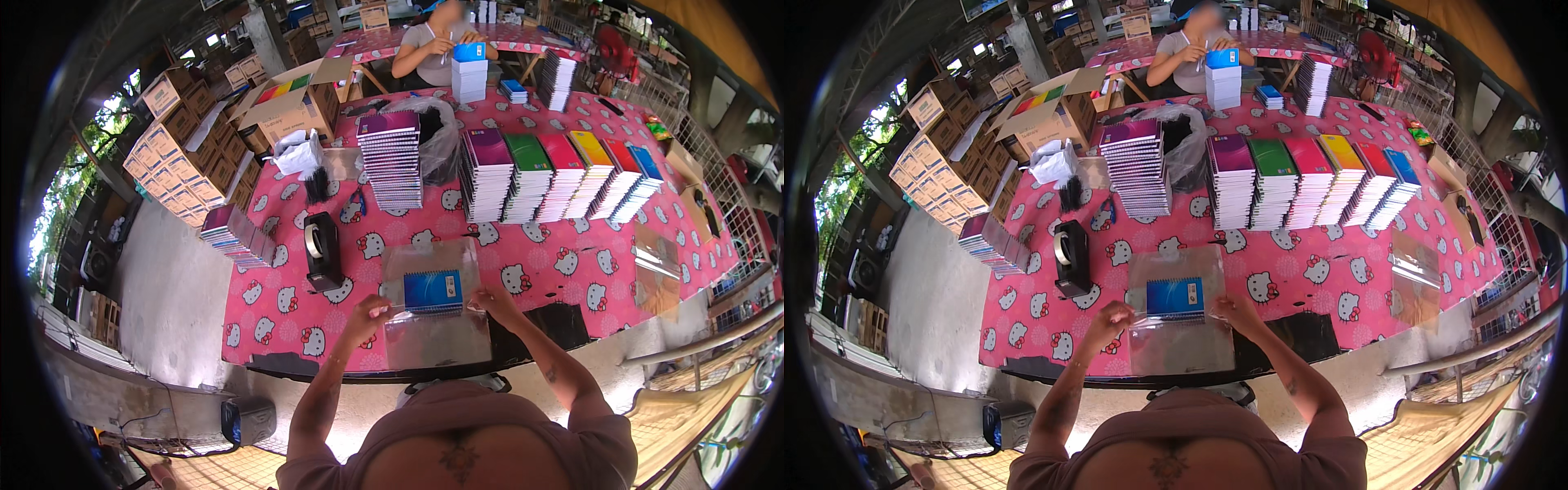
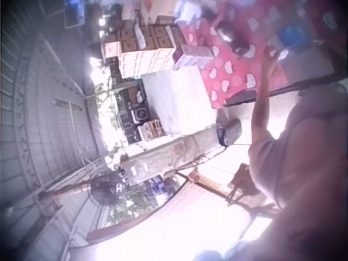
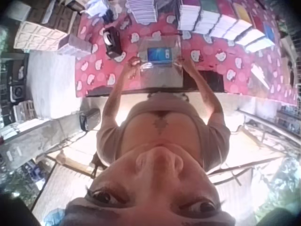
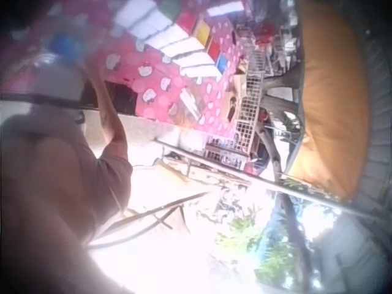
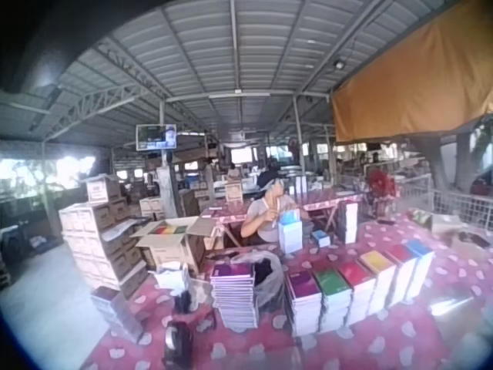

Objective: The person places a notebook onto a plastic sheet on a table, wraps the sheet around the notebook, and secures the packaging with tape.

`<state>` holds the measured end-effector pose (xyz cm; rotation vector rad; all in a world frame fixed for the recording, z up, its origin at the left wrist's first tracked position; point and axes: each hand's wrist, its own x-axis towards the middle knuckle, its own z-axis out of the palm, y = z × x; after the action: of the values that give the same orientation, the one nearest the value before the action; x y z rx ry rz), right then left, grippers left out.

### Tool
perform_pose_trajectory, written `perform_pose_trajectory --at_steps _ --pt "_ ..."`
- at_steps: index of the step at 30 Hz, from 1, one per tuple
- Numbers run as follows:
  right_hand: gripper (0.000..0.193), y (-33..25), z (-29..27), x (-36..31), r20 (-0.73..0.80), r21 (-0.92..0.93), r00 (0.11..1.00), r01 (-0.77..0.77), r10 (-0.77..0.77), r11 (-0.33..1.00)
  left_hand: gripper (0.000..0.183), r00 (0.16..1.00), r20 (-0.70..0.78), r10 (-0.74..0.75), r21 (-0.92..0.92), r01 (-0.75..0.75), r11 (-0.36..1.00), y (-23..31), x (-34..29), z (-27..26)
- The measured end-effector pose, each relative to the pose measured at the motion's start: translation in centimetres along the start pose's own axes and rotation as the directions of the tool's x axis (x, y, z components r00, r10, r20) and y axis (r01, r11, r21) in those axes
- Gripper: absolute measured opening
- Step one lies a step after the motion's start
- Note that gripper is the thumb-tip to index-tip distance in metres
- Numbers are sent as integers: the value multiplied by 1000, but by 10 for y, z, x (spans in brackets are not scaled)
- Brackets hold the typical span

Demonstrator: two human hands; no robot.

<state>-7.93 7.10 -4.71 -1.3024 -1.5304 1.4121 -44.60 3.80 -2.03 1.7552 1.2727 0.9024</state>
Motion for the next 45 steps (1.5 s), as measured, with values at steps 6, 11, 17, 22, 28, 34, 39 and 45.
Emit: perform_pose_trajectory --at_steps 6,11,17,22,28,34,39,45 --pt "23 5 14 37 111 248 971 -233 212 940 24 890 118 -440 -608 415 677 -29 27 20" --pt "24 3 12 37 190 316 941 -328 279 890 21 888 73 -454 -495 427 757 -32 30 25" --pt "26 16 7 37 232 328 940 -316 248 890 18 888 81 -452 -437 440 785 -14 35 29" --pt "27 9 15 37 252 289 939 -305 235 907 18 852 118 -510 -516 491 702 -13 30 22" --pt "27 4 12 35 223 237 932 -337 287 911 19 879 135 -458 -516 457 724 -17 32 21" --pt "25 1 16 31 166 319 950 -307 266 896 17 843 213 -495 -491 530 691 -24 31 17" --pt "23 21 10 28 60 390 956 -286 286 875 18 840 218 -497 -533 529 661 -7 36 21" --pt "41 -52 100 -27 -81 -761 841 294 -535 578 20 837 204 -507 -648 504 571 -39 23 8"
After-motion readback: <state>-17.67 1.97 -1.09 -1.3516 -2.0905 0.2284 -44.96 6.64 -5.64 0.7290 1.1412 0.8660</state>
